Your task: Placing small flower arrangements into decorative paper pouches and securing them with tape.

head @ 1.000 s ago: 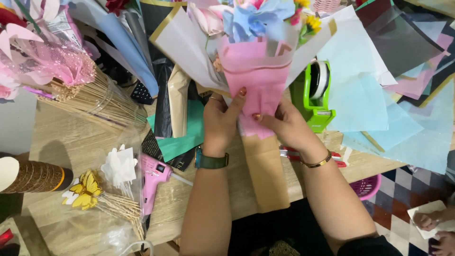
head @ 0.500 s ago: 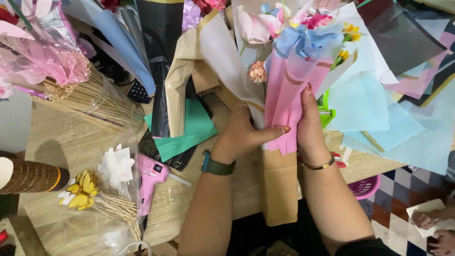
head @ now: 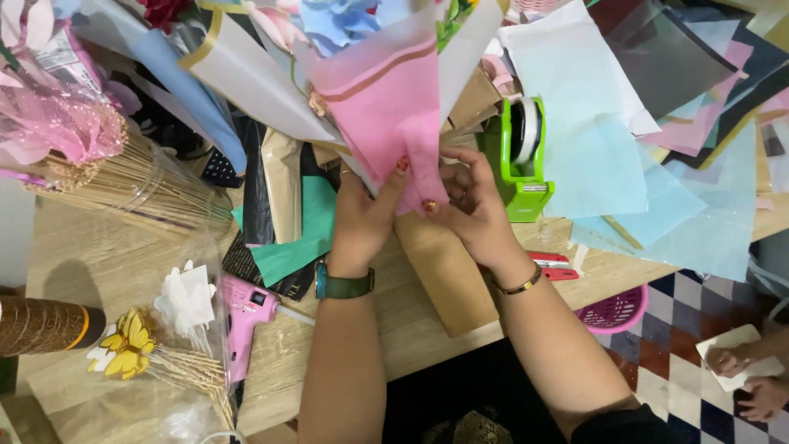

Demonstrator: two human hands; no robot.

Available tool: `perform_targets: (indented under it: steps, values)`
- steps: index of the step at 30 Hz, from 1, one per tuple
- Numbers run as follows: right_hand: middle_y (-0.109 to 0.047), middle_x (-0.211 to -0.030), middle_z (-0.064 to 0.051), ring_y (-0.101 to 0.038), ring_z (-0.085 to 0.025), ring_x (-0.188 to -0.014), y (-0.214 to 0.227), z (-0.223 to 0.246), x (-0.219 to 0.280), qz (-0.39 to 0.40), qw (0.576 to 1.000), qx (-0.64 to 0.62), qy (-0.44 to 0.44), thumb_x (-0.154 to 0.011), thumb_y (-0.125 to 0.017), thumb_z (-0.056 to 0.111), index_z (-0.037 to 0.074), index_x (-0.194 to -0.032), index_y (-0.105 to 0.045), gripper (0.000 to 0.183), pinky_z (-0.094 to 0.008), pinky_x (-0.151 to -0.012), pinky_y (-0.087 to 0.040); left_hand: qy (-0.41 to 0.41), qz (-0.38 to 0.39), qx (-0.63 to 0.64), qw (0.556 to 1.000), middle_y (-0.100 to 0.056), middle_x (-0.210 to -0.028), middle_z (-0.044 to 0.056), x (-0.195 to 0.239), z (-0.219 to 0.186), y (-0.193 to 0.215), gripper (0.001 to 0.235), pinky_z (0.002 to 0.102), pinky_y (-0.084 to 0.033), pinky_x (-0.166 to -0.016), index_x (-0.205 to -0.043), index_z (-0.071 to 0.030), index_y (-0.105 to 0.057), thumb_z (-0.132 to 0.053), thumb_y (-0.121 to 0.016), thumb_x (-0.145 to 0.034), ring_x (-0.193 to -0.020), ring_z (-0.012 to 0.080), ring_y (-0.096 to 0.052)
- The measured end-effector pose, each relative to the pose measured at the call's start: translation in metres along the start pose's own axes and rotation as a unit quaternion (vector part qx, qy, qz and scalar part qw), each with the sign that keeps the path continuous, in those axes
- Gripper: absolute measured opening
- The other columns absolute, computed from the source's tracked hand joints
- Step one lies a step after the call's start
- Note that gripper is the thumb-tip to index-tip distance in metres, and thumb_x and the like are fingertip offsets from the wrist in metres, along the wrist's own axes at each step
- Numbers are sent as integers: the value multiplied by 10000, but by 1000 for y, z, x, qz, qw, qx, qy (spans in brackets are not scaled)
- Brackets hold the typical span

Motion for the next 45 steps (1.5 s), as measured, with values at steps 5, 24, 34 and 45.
perform_targets:
  steps: [5, 24, 34, 45]
  values:
    - [-636, -1261, -157, -638, -253, -1135, 6, -1, -8, -34, 998, 43, 35, -984, -681, 86, 86, -1461, -492, 513, -419, -961, -541, 41, -7, -93, 995, -631, -1248, 211, 4, -8, -9, 705, 478, -571, -907, -1428, -46, -466, -405, -745, -890, -1158, 344, -658]
    - [-687, -1140, -162, -715, -382, -1047, -9, 91, 29, 18, 931, 347, 107, -850, -777, 130, 56, -1140, -741, 302, -460, -927, -577, -49, -217, -206, 953, -413, -1426, 268, 8, -3, -15, 821, 543, -456, -1110, -1411, -21, -468, -424, -866, -817, -1285, 466, -539]
    - [-707, -1111, -119, -700, -322, -1046, 109, 107, 47, -160, 884, 433, 79, -927, -713, 46, 99, -1130, -738, 211, -445, -961, -519, -280, -228, -396, 844, -485, -1346, 111, 25, -12, -53, 415, 527, -444, -1052, -1170, -115, -639, -319, -822, -859, -1216, 403, -546]
    - [-717, -1043, -87, -694, -389, -1001, 232, 11, 38, -269, 723, 610, -181, -982, -696, 314, 160, -1198, -767, 274, -557, -833, -562, -419, -196, -479, 746, -571, -1241, 13, 39, -31, -93, 150, 496, -354, -1101, -976, -248, -649, -381, -676, -911, -1192, 287, -570]
Point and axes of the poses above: each hand's wrist, its own x-axis away from the middle knuckle, its own y-axis out of the back of the hand, z = x × y, the point moved 5 cm from there along -x, towards the middle knuckle
